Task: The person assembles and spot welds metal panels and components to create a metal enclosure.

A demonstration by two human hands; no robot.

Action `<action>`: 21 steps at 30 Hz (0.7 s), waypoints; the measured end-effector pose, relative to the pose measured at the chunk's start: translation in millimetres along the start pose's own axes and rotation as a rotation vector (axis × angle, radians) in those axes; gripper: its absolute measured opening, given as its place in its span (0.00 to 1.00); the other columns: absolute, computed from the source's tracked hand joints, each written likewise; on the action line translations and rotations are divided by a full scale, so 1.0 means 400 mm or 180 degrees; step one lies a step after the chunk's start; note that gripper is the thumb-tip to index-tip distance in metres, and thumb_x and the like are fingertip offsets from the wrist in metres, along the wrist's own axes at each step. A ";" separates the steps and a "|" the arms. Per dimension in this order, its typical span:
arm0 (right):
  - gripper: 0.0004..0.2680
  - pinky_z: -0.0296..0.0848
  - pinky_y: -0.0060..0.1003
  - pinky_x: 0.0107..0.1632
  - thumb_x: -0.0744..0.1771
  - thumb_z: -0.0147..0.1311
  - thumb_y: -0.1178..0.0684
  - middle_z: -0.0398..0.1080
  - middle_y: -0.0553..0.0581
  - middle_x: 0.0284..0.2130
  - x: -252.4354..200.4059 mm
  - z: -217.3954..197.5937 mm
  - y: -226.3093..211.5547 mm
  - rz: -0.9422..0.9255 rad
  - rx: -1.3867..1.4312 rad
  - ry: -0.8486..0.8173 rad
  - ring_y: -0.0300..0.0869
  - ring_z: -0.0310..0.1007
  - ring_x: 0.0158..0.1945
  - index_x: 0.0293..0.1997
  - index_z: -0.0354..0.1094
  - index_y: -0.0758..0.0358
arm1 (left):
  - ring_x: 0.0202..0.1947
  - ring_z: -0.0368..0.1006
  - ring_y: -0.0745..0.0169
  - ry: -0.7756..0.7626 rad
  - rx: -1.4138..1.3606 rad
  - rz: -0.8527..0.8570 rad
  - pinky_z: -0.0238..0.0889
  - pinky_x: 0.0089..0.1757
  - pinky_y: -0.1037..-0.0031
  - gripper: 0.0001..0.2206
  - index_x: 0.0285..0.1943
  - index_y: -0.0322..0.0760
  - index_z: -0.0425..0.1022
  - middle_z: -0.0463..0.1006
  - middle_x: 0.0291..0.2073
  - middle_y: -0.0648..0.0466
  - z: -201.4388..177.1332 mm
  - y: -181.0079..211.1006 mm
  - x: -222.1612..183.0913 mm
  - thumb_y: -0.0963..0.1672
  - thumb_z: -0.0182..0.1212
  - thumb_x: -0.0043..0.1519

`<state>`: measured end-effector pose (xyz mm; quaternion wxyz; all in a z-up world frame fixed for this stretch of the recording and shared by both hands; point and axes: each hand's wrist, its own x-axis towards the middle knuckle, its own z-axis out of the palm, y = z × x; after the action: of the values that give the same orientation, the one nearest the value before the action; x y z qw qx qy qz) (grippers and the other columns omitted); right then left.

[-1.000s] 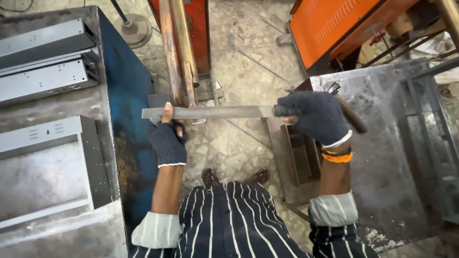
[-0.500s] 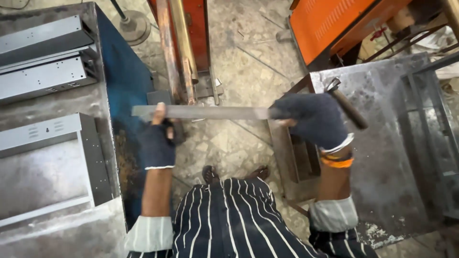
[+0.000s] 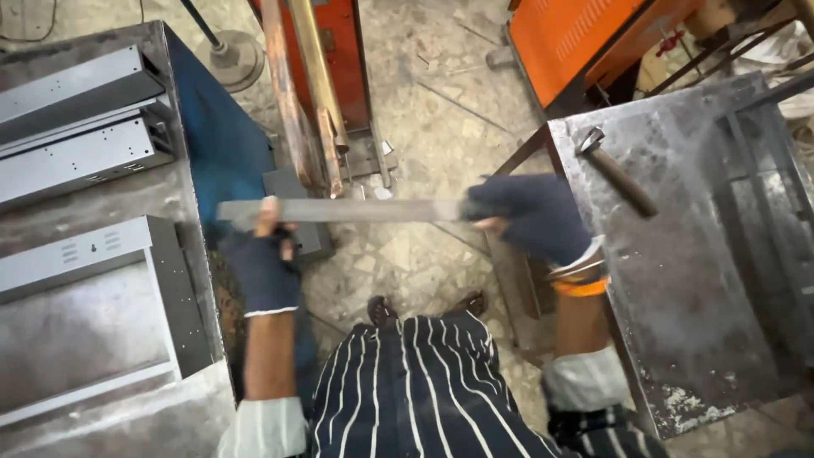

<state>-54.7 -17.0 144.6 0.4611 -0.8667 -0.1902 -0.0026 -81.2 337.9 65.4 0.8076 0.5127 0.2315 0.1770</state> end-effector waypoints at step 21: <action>0.10 0.71 0.38 0.30 0.60 0.72 0.44 0.79 0.56 0.27 0.104 0.008 -0.113 -0.0028 -0.1393 -0.0359 0.43 0.78 0.26 0.39 0.82 0.50 | 0.17 0.63 0.73 0.0111 -0.0370 -0.0037 0.50 0.21 0.80 0.07 0.36 0.43 0.75 0.74 0.22 0.59 -0.049 -0.083 0.122 0.44 0.69 0.63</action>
<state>-31.8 21.8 186.1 0.2507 -0.9440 -0.2143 0.0026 -50.2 364.4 18.7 0.8328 0.4604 0.2379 0.1944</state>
